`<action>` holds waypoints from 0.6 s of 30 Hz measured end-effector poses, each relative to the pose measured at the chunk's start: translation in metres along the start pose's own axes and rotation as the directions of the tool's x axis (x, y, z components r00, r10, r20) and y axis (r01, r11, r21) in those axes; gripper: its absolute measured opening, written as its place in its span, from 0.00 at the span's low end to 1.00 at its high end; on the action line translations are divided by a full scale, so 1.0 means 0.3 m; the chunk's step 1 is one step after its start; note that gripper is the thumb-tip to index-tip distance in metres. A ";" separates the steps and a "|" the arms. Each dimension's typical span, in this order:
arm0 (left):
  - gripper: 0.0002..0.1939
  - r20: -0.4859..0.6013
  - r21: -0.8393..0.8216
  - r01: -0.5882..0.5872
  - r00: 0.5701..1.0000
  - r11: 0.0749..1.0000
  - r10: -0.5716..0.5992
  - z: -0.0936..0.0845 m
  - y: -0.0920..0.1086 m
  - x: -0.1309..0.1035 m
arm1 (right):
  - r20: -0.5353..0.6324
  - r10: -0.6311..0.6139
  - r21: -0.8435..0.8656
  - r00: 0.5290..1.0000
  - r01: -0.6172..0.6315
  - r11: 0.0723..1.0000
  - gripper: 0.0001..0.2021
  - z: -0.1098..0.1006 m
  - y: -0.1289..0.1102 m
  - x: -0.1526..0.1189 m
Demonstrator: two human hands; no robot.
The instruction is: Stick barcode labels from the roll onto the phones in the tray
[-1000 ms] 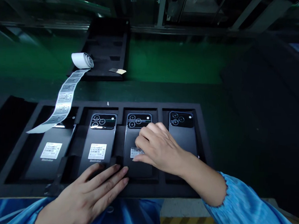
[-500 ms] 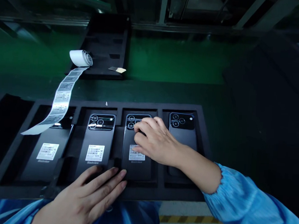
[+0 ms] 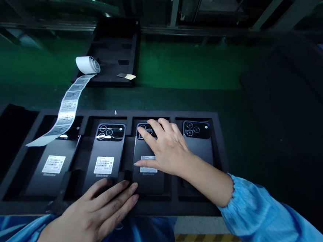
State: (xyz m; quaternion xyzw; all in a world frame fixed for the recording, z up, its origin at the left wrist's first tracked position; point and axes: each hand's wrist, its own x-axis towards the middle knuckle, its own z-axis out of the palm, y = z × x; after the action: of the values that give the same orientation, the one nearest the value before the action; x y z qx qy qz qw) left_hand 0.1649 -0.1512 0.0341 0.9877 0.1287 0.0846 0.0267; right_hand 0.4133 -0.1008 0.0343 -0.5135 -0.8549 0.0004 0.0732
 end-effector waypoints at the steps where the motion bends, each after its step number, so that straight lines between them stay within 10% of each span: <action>1: 0.19 -0.001 0.000 -0.003 1.000 1.000 0.003 -0.001 0.000 0.002 | -0.021 0.005 -0.015 1.000 -0.005 1.000 0.34 0.003 0.005 0.002; 5: 0.19 -0.008 0.039 -0.026 1.000 0.999 0.026 -0.011 -0.004 0.008 | -0.075 0.007 -0.061 0.997 -0.012 0.998 0.17 0.003 0.039 -0.004; 11: 0.19 -0.009 0.067 -0.011 1.000 0.998 0.012 -0.025 -0.007 0.013 | 0.009 -0.101 0.018 0.995 0.101 0.995 0.47 -0.019 0.074 -0.038; 15: 0.18 -0.021 0.065 -0.022 1.000 0.998 0.023 -0.024 -0.006 0.016 | 0.014 -0.133 -0.020 0.991 0.133 0.991 0.27 -0.018 0.091 -0.040; 18: 0.18 -0.018 0.072 -0.020 1.000 0.997 0.021 -0.023 -0.007 0.020 | -0.003 -0.120 0.017 0.993 0.120 0.993 0.29 -0.014 0.087 -0.045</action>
State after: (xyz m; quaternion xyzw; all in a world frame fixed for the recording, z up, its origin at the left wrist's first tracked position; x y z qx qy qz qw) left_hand 0.1689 -0.1473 0.0417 0.9885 0.1216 0.0894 -0.0110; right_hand 0.4428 -0.1006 0.0349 -0.4608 -0.8841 0.0027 0.0783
